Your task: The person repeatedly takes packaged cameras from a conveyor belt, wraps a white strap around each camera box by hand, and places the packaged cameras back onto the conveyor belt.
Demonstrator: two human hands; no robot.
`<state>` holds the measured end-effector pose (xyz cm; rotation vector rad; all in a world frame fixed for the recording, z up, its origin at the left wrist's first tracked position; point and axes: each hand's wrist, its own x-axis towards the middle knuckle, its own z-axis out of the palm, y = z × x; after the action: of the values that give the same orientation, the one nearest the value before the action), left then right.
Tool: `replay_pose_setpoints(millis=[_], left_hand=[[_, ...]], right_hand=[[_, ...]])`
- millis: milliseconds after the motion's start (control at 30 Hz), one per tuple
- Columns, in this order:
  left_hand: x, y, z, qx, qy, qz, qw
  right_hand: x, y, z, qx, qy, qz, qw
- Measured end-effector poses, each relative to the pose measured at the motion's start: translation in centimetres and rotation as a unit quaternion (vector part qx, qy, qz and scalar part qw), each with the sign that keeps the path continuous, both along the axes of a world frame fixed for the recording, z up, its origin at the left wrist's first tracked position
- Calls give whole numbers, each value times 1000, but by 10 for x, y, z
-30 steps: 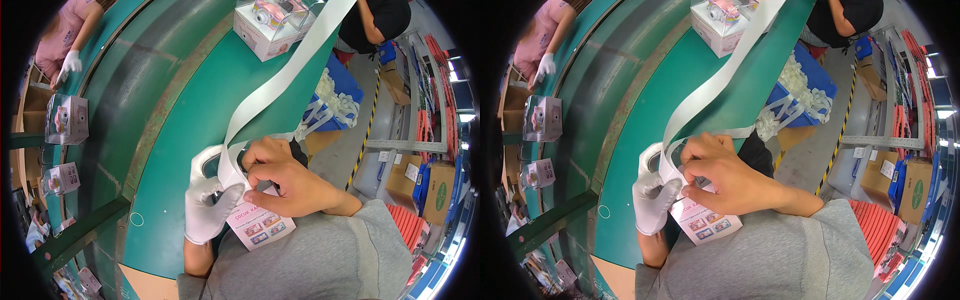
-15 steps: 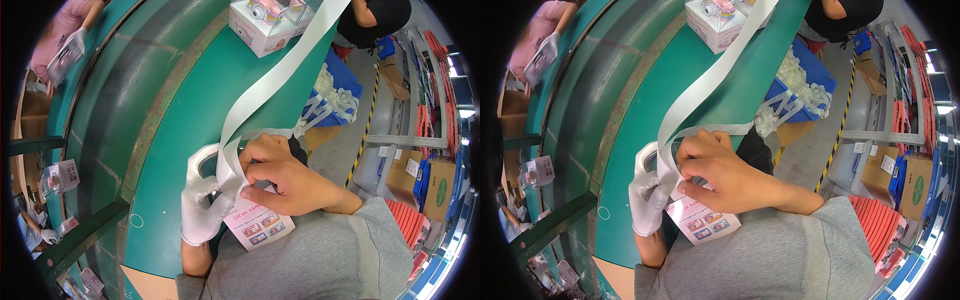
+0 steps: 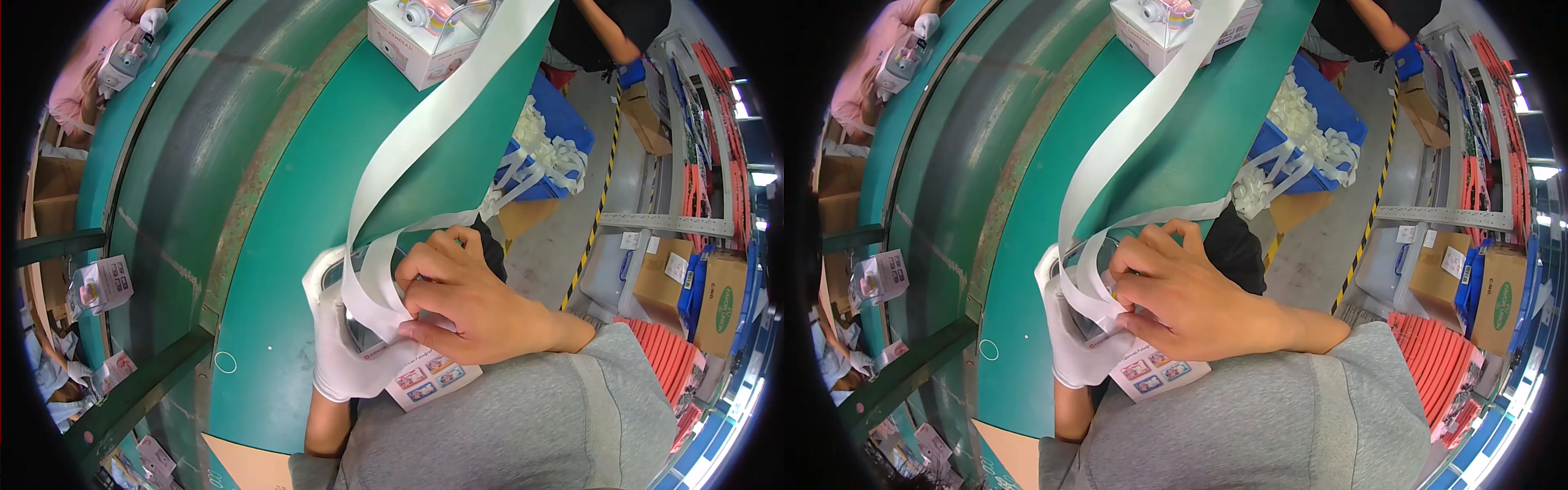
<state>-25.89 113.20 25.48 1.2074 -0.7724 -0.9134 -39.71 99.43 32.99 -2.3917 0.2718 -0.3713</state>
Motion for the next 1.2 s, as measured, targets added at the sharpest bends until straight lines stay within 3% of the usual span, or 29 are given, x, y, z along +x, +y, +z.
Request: replay_pose_setpoints(millis=[67, 200, 400, 467, 533, 733, 867, 967, 1000, 1033, 1067, 1200], left_hand=[[1, 4, 0, 11, 12, -22, 1000], [5, 9, -1, -1, -122, -16, 992], [3, 6, 26, 12, -118, -5, 993], [5, 8, 28, 12, -190, 0, 982], [5, 7, 29, 14, -260, 2, 966], [16, 4, 37, 43, -304, -16, 952], [20, 3, 28, 115, -145, 41, 982], [10, 28, -5, 93, -101, 47, 989], [-1, 42, -22, 98, 86, 57, 990], [-10, 47, -30, 103, 270, 58, 956], [-16, 45, -26, 94, 261, 47, 960], [-39, 47, 1, 75, -96, 64, 991]], right_hand=[[-2, 2, 1, -8, -9, -5, 1000], [-1, 4, 4, 45, -3, 1, 999], [12, 0, 6, 65, -48, -24, 996], [17, -1, 5, 178, -191, -89, 961], [17, -2, 4, 285, -324, -153, 889], [-14, 3, -16, 357, -153, -129, 913], [-31, 9, -14, 520, -124, -105, 839], [-49, 8, -27, 523, -88, -77, 844], [-54, 3, -29, 518, -70, -67, 850], [-58, -2, -28, 513, -53, -61, 855], [-60, -3, -22, 503, -66, -63, 859], [-55, 2, -1, 504, -108, -43, 856]])
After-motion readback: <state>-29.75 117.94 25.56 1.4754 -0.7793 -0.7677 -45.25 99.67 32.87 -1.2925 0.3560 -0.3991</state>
